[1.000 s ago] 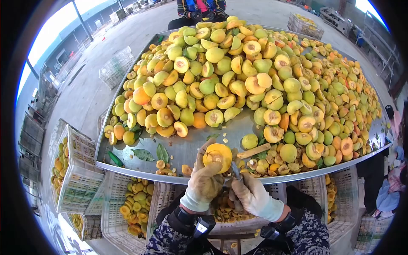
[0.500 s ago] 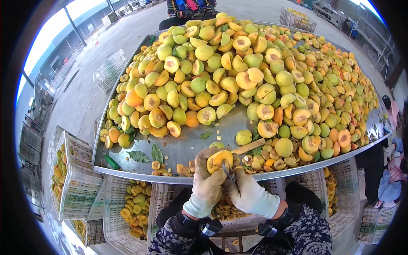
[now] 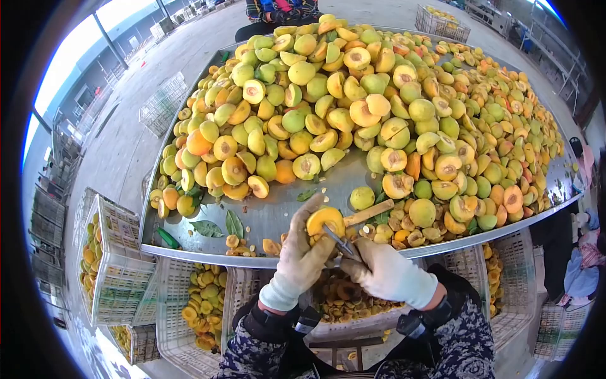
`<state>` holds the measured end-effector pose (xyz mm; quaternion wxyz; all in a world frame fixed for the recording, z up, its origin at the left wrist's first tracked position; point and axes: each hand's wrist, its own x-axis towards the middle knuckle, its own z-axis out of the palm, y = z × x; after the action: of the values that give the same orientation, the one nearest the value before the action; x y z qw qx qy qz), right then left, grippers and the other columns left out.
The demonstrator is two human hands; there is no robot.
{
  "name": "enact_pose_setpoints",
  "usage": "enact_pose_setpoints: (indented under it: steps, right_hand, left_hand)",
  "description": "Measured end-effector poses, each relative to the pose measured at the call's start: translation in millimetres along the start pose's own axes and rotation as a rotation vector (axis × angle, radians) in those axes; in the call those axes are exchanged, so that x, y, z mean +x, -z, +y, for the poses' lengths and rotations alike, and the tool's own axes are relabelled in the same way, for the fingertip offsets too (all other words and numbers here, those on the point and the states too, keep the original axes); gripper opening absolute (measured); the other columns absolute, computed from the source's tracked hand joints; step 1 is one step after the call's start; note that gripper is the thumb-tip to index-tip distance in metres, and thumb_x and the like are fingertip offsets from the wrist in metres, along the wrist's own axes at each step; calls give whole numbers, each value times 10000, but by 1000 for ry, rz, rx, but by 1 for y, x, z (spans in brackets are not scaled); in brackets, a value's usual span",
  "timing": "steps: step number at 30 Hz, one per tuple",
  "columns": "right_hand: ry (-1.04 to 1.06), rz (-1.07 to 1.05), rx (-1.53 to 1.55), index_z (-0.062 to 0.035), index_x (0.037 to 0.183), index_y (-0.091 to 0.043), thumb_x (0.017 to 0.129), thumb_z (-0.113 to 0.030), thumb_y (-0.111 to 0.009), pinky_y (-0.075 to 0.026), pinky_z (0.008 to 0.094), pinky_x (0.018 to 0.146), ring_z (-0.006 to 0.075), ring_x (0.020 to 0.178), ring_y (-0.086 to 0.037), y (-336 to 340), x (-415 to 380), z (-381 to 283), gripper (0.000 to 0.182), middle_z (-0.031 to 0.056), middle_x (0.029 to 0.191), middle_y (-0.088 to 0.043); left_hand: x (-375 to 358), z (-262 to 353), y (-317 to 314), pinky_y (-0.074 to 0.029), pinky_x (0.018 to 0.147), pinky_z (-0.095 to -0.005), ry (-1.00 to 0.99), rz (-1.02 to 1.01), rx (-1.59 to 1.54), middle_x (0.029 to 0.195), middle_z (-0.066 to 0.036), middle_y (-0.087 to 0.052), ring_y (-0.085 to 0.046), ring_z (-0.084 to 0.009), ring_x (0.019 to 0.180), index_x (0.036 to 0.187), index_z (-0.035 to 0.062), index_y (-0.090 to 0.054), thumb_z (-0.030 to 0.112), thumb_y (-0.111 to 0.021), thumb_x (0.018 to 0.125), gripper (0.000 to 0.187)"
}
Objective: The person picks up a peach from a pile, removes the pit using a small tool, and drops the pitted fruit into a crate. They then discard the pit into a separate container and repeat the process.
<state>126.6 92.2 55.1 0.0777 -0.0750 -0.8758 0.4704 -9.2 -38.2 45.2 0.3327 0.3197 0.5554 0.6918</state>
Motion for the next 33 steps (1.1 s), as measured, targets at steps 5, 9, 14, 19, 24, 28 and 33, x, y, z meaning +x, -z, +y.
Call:
enact_pose_setpoints:
  steps: [5,9,14,19,24,28,33]
  right_hand:
    - [-13,61,135,25,1026,-495,955,-289,-574,-466,466,591,416,634,-589,-16,-4,0,331,213,692,-574]
    - [-362,-264,828,-1,1016,-494,975,-387,-547,-411,324,473,177,519,-488,10,-3,-21,392,43,666,-494]
    - [-583,-371,1064,-35,1022,-492,989,-425,-512,-337,236,430,76,483,-390,18,-7,-35,392,-8,641,-433]
    - [-371,-178,741,-33,999,-485,963,-475,-549,-326,242,415,85,465,-393,-2,-10,-34,448,-8,612,-425]
    - [-525,-267,1081,-39,981,-478,905,-556,-587,-301,240,397,86,451,-383,8,-21,-44,534,-1,617,-424]
    - [-481,-228,943,-37,1004,-485,908,-579,-560,-350,242,387,92,449,-400,2,-23,-36,555,-1,626,-434]
    - [-458,-172,764,-5,1061,-490,904,-593,-552,-340,233,390,93,442,-422,4,-25,-36,612,4,625,-445]
  left_hand:
    - [-2,-8,1,-406,1014,-325,-201,11,231,1311,-168,-465,-498,-213,1163,1434,-74,-262,9,-474,938,546]
    - [-2,-14,-6,-409,1011,-328,-205,58,62,1320,-154,-444,-496,-200,1153,1439,-67,-264,97,-496,966,551]
    - [-5,-8,-16,-401,1014,-323,-153,61,-209,1337,-130,-432,-484,-182,1161,1452,-39,-261,205,-534,974,602]
    - [-4,-13,-15,-413,985,-310,-118,40,-150,1269,-104,-482,-487,-159,1127,1437,-22,-286,241,-523,976,581]
    - [-11,1,-22,-384,1016,-309,-90,3,-308,1269,-100,-485,-468,-156,1154,1437,-14,-293,263,-548,961,607]
    - [-9,3,-22,-404,1001,-314,-119,-29,-259,1237,-72,-507,-492,-146,1124,1457,6,-284,245,-556,959,615]
    - [-1,3,7,-447,958,-303,106,-128,-116,1191,-88,-565,-559,-160,1068,1405,-2,-353,359,-380,1035,517]
